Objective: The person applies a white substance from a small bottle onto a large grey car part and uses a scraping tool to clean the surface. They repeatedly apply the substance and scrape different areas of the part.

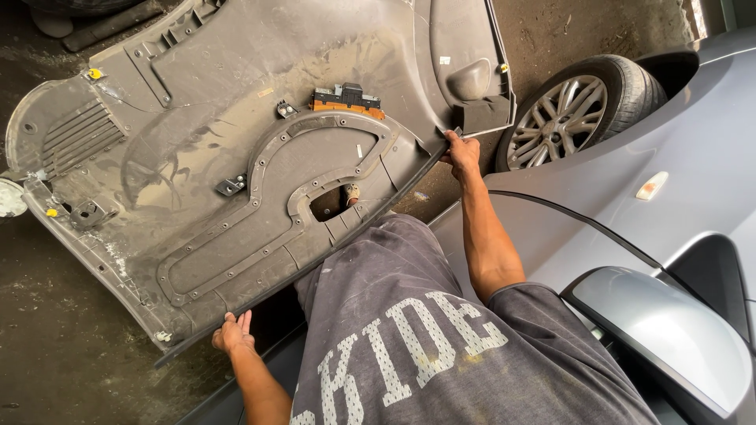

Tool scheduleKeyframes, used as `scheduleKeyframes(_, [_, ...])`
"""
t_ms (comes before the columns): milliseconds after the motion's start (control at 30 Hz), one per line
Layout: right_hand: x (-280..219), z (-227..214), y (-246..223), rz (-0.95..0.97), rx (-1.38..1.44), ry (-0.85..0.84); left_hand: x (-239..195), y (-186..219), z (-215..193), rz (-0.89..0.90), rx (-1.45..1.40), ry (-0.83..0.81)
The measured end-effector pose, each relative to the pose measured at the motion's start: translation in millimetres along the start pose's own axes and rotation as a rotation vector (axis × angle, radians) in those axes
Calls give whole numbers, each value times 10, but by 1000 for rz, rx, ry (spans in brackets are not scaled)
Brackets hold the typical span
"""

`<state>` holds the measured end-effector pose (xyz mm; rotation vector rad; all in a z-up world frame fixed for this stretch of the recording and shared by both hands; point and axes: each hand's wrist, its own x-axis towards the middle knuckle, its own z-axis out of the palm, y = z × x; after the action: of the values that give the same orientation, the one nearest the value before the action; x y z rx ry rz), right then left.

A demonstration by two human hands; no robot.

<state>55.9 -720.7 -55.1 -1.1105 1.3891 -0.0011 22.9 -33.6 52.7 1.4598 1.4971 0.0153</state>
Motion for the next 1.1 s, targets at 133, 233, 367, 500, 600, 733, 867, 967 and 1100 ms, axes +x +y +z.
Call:
scheduleKeyframes(133, [-185, 128, -258, -1, -46, 73, 74, -48, -8, 0, -5, -8])
scheduleKeyframes(233, [-256, 199, -429, 40, -278, 254, 26, -24, -19, 11, 4, -12])
scheduleKeyframes(367, [-166, 255, -417, 60, -508, 376, 53, -57, -29, 15, -4, -16])
scheduleKeyframes(500, [-120, 280, -390, 36, -533, 382, 116, -111, -23, 37, -28, -16])
scheduleKeyframes(600, [-106, 273, -413, 56, -559, 358, 40, -83, -7, 40, -16, -12])
scheduleKeyframes(733, [-106, 265, -422, 77, -573, 342, 45, -89, 10, 40, -4, -9])
scheduleKeyframes(867, [26, 171, -262, 44, -566, 323, 44, -102, -15, 43, -13, -25])
scheduleKeyframes(967, [93, 95, -117, -4, -438, 272, -50, -38, 10, 28, -5, -7])
scheduleKeyframes(1100, [-132, 6, -40, -83, 9, 82, -154, 32, 58, 13, -5, 53])
